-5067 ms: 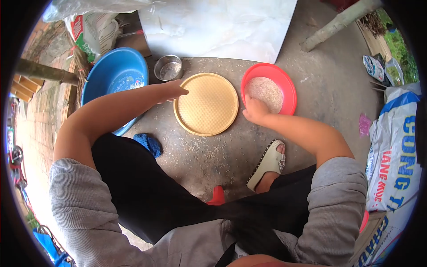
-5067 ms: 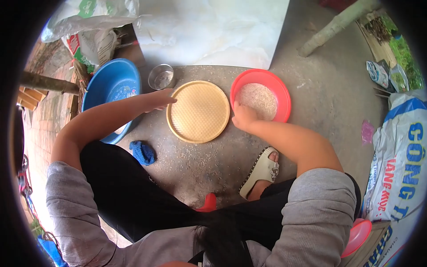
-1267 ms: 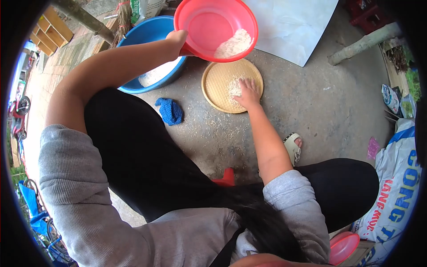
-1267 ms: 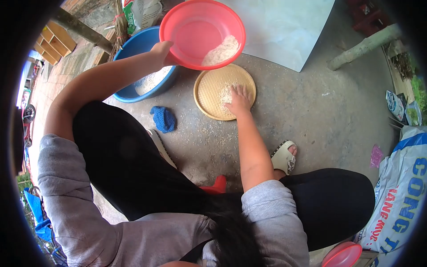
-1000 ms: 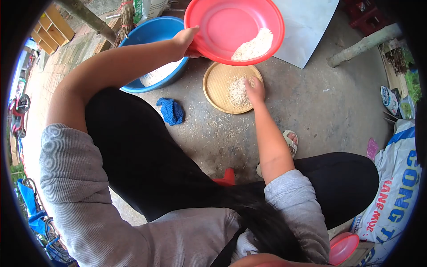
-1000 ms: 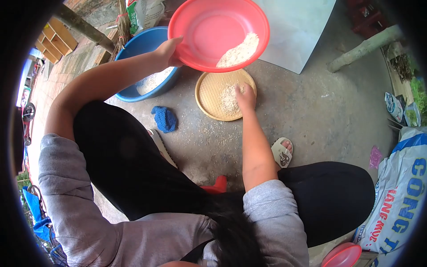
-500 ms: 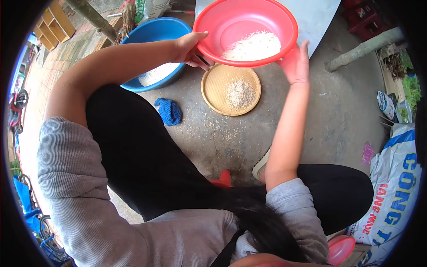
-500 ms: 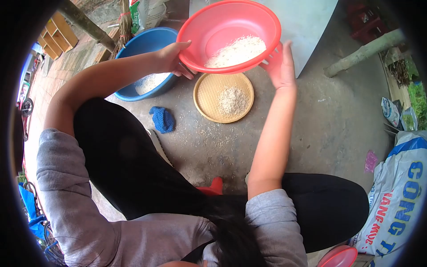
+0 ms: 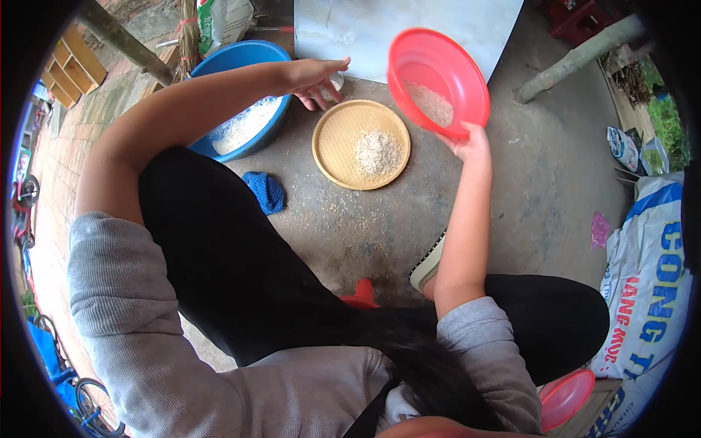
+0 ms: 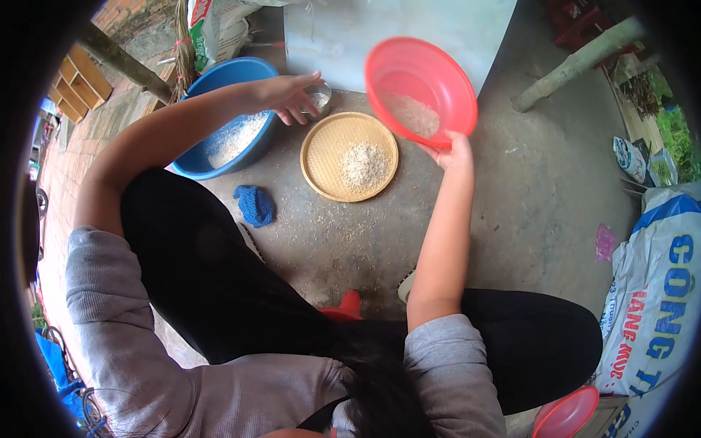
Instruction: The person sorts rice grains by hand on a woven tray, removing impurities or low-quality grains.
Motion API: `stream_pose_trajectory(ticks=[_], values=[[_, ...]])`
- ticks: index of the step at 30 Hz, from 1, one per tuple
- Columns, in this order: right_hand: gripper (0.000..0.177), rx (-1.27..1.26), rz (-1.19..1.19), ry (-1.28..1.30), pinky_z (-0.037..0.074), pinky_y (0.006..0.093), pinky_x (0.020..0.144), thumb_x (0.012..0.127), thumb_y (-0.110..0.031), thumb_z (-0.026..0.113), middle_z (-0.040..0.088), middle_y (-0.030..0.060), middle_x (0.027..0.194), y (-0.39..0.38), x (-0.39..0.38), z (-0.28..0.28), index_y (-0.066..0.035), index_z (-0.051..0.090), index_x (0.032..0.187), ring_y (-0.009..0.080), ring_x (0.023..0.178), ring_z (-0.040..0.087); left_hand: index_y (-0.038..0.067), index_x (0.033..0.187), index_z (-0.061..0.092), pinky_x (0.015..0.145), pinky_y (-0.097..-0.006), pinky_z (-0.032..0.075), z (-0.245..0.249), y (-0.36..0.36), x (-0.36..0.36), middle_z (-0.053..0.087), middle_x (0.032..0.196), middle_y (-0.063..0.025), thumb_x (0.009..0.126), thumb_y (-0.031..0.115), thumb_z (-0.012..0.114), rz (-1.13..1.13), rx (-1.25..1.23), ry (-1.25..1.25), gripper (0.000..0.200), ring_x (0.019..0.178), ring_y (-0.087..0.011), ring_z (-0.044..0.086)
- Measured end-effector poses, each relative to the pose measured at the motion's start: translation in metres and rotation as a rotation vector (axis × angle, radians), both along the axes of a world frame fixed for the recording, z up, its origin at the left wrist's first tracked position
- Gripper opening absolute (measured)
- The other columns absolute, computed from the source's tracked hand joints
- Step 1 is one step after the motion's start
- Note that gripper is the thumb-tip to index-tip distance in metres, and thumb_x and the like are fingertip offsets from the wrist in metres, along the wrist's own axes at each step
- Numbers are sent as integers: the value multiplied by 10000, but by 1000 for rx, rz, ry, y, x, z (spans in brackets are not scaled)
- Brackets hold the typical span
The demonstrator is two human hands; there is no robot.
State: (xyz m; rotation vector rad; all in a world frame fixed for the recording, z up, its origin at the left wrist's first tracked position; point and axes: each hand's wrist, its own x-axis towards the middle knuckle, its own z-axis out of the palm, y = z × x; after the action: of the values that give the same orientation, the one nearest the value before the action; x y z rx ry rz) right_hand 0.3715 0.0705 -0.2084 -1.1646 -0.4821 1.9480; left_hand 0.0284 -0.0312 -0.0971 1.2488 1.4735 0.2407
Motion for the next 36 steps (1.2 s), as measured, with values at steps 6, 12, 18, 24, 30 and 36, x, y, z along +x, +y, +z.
stream_pose_trajectory(ticks=[6,12,18,24,30,36], values=[[668,46,-695,-207,370,739,820,814,29,361,231,140,1408,-34,-23,-34,-296,166,1364,436,1155,438,168,1439,-34,712,-397,500,-5,-14,-16,494,1229,-248,895,551,366,18,-94,205,776,981,-339,582],[411,-376,-332,261,430,638,871,884,-58,312,379,191,1339,-10,38,-89,-31,372,1290,491,1176,382,155,1440,-2,707,-371,520,0,-23,-18,545,1171,-223,919,466,409,57,-95,277,733,952,-318,605],[415,-269,-709,155,417,597,920,912,-171,313,425,200,1293,-10,54,-95,3,382,1282,445,1155,423,169,1442,41,727,-357,516,4,-32,-19,563,1147,-196,923,429,425,-79,-65,370,696,942,-293,606],[443,-352,-683,327,499,524,856,930,-280,356,378,151,1340,-21,56,-159,-63,359,1316,421,1188,394,151,1435,112,867,-381,436,22,-53,-8,608,1068,-195,907,386,459,-521,186,669,674,998,-308,586],[599,-309,-1026,-103,526,432,780,894,-396,480,467,173,1228,-74,-4,-112,-55,270,1340,320,1010,548,193,1413,220,1012,-410,353,55,-65,18,389,1360,-166,889,311,520,-838,645,1091,616,1245,-320,394],[435,418,-334,-1077,419,407,873,888,-324,483,495,193,1223,-99,-64,-158,-41,460,1217,324,1048,529,195,1407,236,1041,-419,322,-26,-18,24,320,1417,-109,842,452,542,-809,455,895,692,1292,-312,326]])
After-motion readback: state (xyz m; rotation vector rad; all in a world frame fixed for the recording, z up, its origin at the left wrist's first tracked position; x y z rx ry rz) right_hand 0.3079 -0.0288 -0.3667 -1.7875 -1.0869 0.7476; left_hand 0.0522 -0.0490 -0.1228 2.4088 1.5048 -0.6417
